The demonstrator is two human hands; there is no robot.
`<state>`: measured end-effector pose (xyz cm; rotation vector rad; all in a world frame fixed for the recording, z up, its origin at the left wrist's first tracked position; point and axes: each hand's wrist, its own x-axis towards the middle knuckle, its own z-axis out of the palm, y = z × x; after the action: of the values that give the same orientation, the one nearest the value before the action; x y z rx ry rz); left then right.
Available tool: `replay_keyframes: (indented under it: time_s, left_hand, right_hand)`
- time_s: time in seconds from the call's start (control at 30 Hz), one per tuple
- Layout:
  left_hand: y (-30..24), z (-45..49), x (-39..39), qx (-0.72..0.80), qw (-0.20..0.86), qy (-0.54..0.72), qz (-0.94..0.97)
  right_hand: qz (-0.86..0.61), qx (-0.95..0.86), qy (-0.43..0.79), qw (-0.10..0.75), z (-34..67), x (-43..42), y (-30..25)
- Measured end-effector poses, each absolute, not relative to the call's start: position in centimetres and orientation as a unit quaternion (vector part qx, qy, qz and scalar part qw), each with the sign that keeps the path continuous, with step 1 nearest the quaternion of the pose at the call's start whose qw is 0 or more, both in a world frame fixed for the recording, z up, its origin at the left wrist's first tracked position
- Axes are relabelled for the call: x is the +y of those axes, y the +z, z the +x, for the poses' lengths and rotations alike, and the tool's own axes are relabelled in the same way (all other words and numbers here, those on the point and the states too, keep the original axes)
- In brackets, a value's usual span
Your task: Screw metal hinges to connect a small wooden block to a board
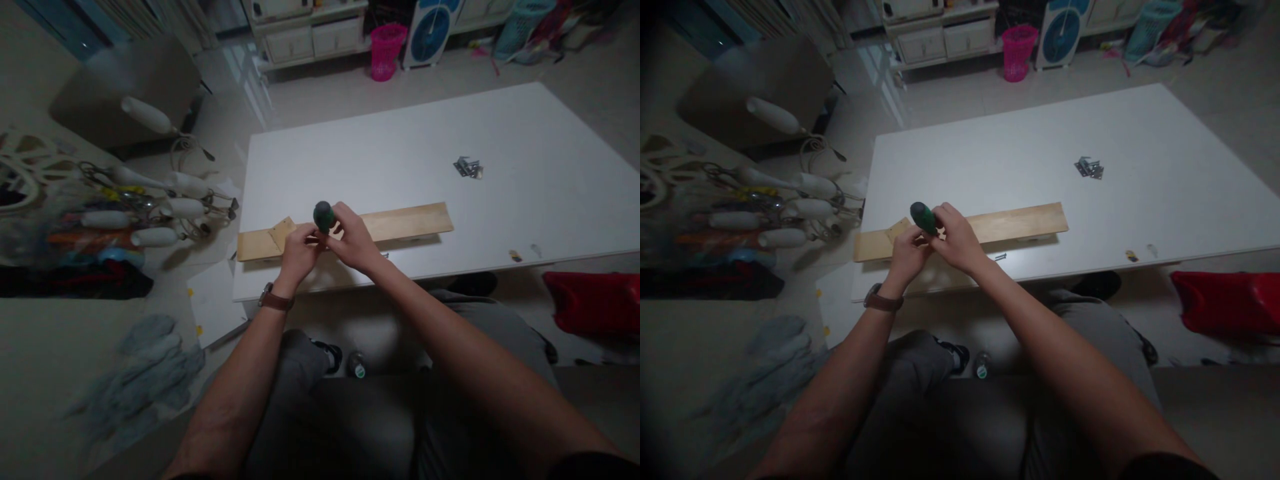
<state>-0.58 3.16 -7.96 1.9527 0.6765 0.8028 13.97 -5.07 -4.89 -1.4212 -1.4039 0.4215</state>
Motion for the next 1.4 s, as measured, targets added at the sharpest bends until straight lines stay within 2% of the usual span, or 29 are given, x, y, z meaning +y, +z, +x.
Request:
replay_keyframes:
  time_s: [0.33,0.7,0.87,1.0,1.17,1.4]
  left_hand:
    - [-7.9,-0.9,3.7,0.277,0.463,0.299,0.787]
    - [-7.1,-1.1,3.6,0.254,0.430,0.263,0.825]
    - [-7.7,-2.8,5.7,0.335,0.301,0.279,0.848]
    - [-9.5,-4.6,7.6,0.414,0.234,0.211,0.854]
    - [-10.6,-5.4,8.5,0.419,0.226,0.160,0.865]
    - [-10.1,-5.3,8.8,0.414,0.226,0.181,0.863]
  right_hand:
    - [-0.541,-0.574,0.264,0.555,14.2,-5.5,-4.1]
    - [-0.614,-0.553,0.200,0.526,13.9,-5.0,-4.6]
    - [-0.616,-0.539,0.197,0.540,13.9,-5.1,-4.2]
    - [-0.617,-0.514,0.184,0.567,14.4,-5.5,-3.3]
    - [-0.639,-0.460,0.142,0.600,17.1,-6.5,-2.3]
    - [-0.723,-0.436,0.047,0.535,22.5,-9.7,-2.3]
